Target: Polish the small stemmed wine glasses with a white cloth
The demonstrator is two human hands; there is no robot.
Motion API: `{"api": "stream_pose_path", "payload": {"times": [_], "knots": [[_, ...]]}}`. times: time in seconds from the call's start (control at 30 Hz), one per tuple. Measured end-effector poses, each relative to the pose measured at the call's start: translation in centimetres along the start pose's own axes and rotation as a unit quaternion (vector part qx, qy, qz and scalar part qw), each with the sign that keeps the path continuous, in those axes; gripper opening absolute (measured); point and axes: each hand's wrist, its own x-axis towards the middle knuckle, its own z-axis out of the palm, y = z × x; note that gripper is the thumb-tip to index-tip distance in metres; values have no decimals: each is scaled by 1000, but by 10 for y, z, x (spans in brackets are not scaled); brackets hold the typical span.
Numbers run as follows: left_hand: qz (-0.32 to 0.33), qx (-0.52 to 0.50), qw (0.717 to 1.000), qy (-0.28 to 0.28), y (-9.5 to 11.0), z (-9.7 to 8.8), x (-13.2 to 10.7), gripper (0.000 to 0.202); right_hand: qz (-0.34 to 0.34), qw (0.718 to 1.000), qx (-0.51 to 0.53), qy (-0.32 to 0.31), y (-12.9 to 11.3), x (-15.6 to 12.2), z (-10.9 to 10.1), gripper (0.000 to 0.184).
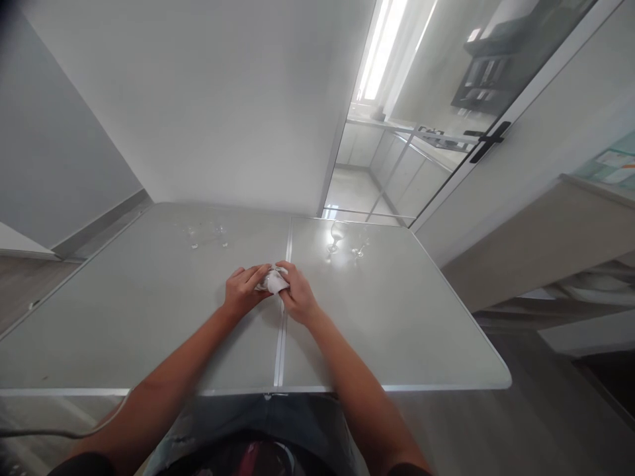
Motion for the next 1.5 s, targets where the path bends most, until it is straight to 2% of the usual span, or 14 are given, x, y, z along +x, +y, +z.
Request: {"api": "stream_pose_path", "payload": {"times": [0.13, 0.23, 0.3, 0.4, 0.53, 0.6, 0.67, 0.87, 1.0, 1.07, 1.2, 1.27, 1.33, 1.5], "knots": [[16, -2, 1000, -14, 1, 1, 1, 48, 107, 975, 184, -67, -7, 4, -7, 44], [9, -4, 1000, -12, 4, 2, 2, 43, 127, 961, 232, -80, -10, 5, -11, 44], [2, -18, 1000, -13, 6, 1, 3, 40, 108, 967, 220, -76, -9, 5, -12, 38], [-16, -92, 995, -30, 12, -3, 1, 44, 34, 983, 168, -70, -5, 3, -12, 30], [-57, -232, 968, -79, 22, -10, -2, 55, -85, 990, 105, -32, 2, -3, -14, 19], [-69, -280, 952, -104, 27, -11, -2, 55, -101, 989, 111, -8, 4, -7, -14, 10], [-69, -316, 937, -131, 31, -11, -2, 48, -71, 984, 164, 5, 4, -9, -14, 10], [-56, -374, 902, -209, 34, -10, -2, 41, 32, 920, 389, 34, 1, -10, -10, 21], [-109, -392, 899, -164, 30, -10, 0, 49, 56, 890, 435, 126, 5, -4, -24, 30], [-163, -420, 888, -91, 27, -10, 4, 55, 84, 899, 402, 151, 7, 0, -31, 35], [-218, -443, 868, 52, 23, -10, 13, 53, 111, 955, 268, 69, 8, 7, -25, 58], [-212, -425, 878, 61, 22, -10, 15, 56, 92, 981, 168, 33, 10, 8, -12, 51], [-200, -409, 889, 44, 23, -9, 14, 59, 72, 996, 57, 9, 13, 7, 1, 30], [-174, -430, 886, 1, 29, -2, 8, 68, 17, 989, -149, -16, 24, 1, 17, 12]]}}
